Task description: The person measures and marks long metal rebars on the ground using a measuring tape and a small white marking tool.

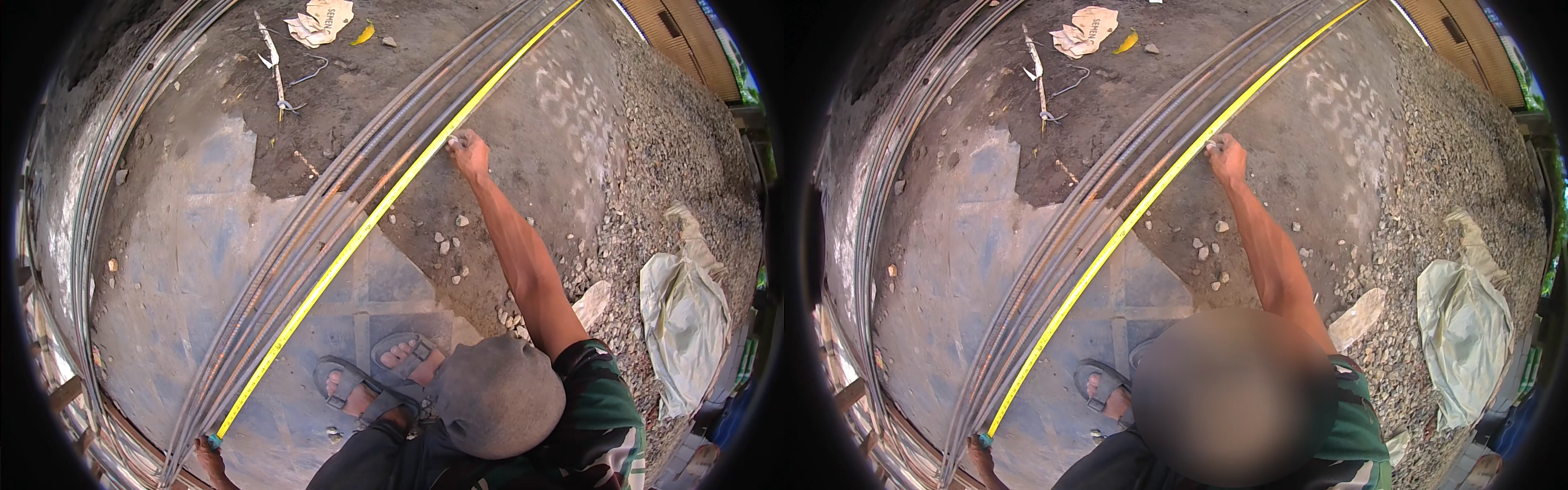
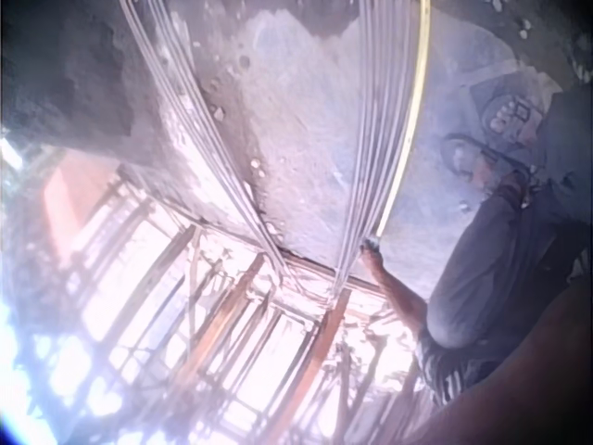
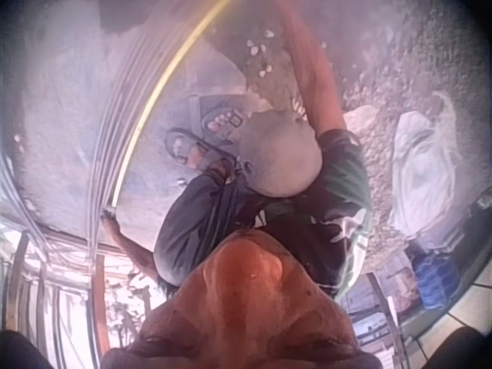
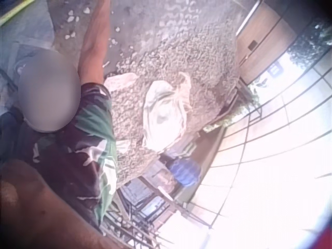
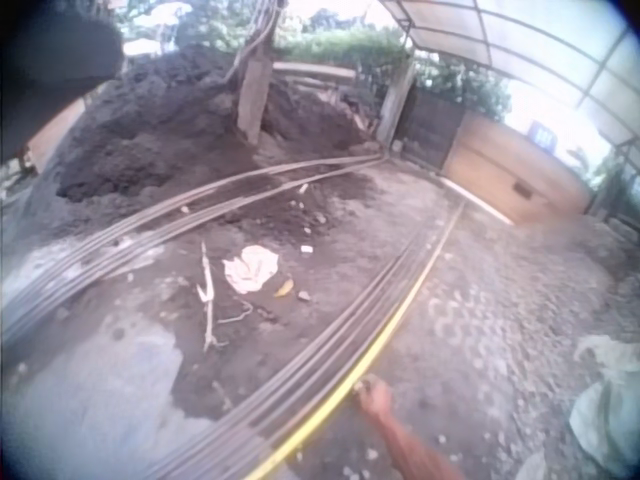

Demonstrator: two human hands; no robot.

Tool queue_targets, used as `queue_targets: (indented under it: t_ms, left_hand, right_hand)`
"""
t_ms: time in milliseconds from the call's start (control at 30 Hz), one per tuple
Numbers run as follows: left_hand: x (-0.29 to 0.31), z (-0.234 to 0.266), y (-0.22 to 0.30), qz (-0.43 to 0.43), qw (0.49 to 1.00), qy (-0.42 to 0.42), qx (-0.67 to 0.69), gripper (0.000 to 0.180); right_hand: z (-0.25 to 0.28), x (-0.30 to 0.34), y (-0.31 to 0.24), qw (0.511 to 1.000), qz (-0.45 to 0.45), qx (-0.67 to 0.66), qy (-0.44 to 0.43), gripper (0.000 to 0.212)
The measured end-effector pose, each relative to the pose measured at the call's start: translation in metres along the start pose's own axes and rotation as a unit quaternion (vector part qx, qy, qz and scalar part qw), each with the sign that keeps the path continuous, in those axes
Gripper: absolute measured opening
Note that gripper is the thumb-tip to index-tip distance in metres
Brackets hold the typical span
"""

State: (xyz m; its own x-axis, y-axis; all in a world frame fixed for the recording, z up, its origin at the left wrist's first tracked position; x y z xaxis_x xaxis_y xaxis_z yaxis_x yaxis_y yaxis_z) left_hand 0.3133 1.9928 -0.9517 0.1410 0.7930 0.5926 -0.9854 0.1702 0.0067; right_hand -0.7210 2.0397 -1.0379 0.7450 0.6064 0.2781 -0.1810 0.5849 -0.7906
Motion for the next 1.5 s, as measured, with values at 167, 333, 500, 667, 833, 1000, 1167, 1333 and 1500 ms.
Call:
queue_targets:
  t_ms: [167, 333, 500, 667, 833, 1000, 1167, 1333, 1500]
  left_hand:
    - [-0.005, 0.000, 0.002, 0.007, 1.000, -0.022, -0.003, 0.038]
    - [-0.006, 0.002, 0.010, -0.020, 1.000, -0.010, 0.017, 0.033]
    - [-0.018, -0.004, 0.005, 0.023, 0.998, -0.036, 0.050, 0.036]
    - [-0.017, -0.028, -0.058, 0.136, 0.979, -0.122, 0.089, 0.050]
    - [-0.010, -0.030, -0.038, 0.078, 0.965, -0.206, -0.144, 0.065]
    - [-0.017, -0.022, 0.017, -0.034, 0.978, -0.177, -0.102, 0.045]
    - [-0.021, 0.028, 0.112, -0.058, 0.993, -0.098, -0.026, 0.042]
    - [-0.025, 0.034, 0.146, -0.067, 0.991, -0.111, -0.012, 0.043]
    - [-0.041, 0.003, 0.150, -0.121, 0.974, -0.183, -0.055, 0.043]
  right_hand:
    - [0.005, -0.003, -0.003, 0.996, 0.050, 0.074, 0.005, 0.020]
    - [0.007, -0.002, -0.007, 0.992, 0.062, 0.109, 0.012, 0.019]
    - [0.014, 0.000, -0.006, 0.984, 0.079, 0.161, 0.010, 0.021]
    - [0.004, -0.001, -0.019, 0.969, 0.119, 0.218, 0.002, 0.019]
    - [0.008, -0.001, -0.023, 0.965, 0.112, 0.238, -0.019, 0.017]
    - [0.006, 0.001, -0.024, 0.963, 0.111, 0.244, -0.006, 0.018]
    - [0.008, 0.001, -0.024, 0.964, 0.122, 0.237, 0.001, 0.019]
    - [0.003, -0.001, -0.026, 0.962, 0.125, 0.241, -0.007, 0.018]
    - [0.008, -0.008, -0.014, 0.960, 0.131, 0.247, -0.012, 0.017]
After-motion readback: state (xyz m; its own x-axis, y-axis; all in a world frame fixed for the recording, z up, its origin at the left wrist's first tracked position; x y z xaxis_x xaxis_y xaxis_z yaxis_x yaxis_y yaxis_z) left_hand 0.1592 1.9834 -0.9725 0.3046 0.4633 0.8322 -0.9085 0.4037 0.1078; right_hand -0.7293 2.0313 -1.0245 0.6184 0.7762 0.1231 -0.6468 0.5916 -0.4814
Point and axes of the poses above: each hand's wrist, its own x-axis away from the middle knuckle, its own z-axis out of the back of the hand, y = z × x, the point moved 7 cm from there along -x, towards the middle knuckle, and after that the axes turned 12 degrees about -y, right-handed, at the moved point
